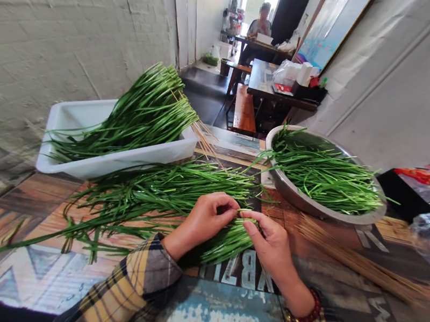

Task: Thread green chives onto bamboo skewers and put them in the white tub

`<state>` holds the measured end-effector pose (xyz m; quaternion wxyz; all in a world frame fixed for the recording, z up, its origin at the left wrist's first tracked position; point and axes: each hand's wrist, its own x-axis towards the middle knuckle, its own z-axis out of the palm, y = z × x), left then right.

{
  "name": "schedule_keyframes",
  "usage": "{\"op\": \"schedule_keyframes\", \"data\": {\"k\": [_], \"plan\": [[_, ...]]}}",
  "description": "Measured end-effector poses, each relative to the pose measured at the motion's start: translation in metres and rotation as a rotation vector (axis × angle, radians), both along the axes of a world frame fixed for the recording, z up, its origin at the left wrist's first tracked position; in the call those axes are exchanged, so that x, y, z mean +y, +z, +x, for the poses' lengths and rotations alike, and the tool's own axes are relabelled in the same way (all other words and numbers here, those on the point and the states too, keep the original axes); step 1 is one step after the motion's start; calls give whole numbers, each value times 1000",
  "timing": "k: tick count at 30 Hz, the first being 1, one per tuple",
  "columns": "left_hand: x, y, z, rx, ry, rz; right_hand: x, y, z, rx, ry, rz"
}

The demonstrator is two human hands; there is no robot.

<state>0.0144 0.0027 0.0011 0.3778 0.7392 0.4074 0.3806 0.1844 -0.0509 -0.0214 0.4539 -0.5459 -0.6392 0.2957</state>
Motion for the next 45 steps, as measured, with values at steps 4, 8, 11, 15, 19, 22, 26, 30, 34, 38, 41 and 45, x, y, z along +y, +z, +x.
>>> {"op": "schedule_keyframes", "data": {"k": [4, 8, 11, 15, 19, 22, 26, 30, 34, 38, 41, 45], "plan": [[1, 0, 0, -48, 18, -81, 0, 0, 0, -13, -1, -1], [1, -2, 1, -71, 3, -135, 0, 0, 0, -11, 8, 23], [1, -3, 1, -78, -5, -150, -1, 0, 1, -15, 4, 33], [1, -5, 1, -75, 0, -128, -1, 0, 1, -27, -7, 38], [1, -3, 1, -53, -2, -84, -1, 1, 0, -31, -12, 34], [0, -2, 1, -39, -4, -46, -1, 2, 0, -35, -21, 33], [0, -1, 1, -16, -4, 17, -1, 2, -1, -31, -25, 39], [-1, 0, 0, 20, -8, 68, -1, 1, -1, -29, -20, 29], [-2, 1, 0, 35, -19, 77, 0, -1, -1, -32, -32, -7], [-2, -1, 0, 41, -28, 87, -1, -2, -1, 8, -12, -54], [-1, -3, 0, 47, -15, 83, -2, -2, 0, 38, 13, -56], [-1, -5, 0, 67, -1, 92, -2, -2, 0, 21, 16, -52]]}}
